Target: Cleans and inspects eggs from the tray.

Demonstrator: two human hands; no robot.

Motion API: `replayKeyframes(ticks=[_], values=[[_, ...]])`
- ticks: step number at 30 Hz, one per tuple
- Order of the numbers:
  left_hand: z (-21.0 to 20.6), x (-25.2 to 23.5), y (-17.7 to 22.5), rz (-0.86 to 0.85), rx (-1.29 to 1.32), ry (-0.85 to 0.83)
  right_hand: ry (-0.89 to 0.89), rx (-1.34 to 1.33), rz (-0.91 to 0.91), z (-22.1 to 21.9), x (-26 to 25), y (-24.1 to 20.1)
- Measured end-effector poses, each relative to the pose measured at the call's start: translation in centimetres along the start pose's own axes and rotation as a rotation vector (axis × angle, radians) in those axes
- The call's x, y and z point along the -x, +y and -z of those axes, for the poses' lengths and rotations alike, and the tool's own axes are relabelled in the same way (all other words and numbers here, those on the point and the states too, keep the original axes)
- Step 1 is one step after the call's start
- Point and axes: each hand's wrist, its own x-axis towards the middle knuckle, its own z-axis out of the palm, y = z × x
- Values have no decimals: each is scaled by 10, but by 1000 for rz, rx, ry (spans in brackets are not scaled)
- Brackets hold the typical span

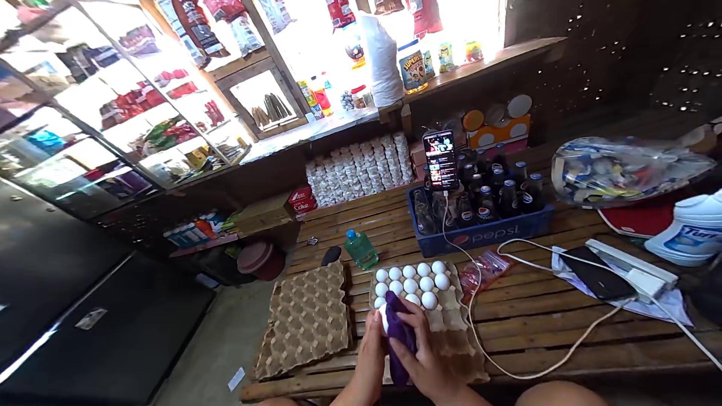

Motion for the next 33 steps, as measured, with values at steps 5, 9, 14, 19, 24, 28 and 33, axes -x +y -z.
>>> replayKeyframes(ticks=[5,9,14,19,24,28,33], values=[[6,1,-6,-102,-220,-123,28,32,46,5,-5,3],[7,-1,-9,-170,-222,-222,146,-159,-308,12,-14,-12],[1,2,2,-23,-61,-67,106,-127,-273,7,-7,-10],[8,2,1,-21,-165,-71,39,23,-4,2,-2,0],[7,6,-1,-88,-274,-186,81,-160,-325,9,-12,-15],[3,6,7,-56,-200,-123,69,-248,-440,8,-10,-21],[4,3,8,-46,-136,-82,55,-100,-45,3,-4,3]])
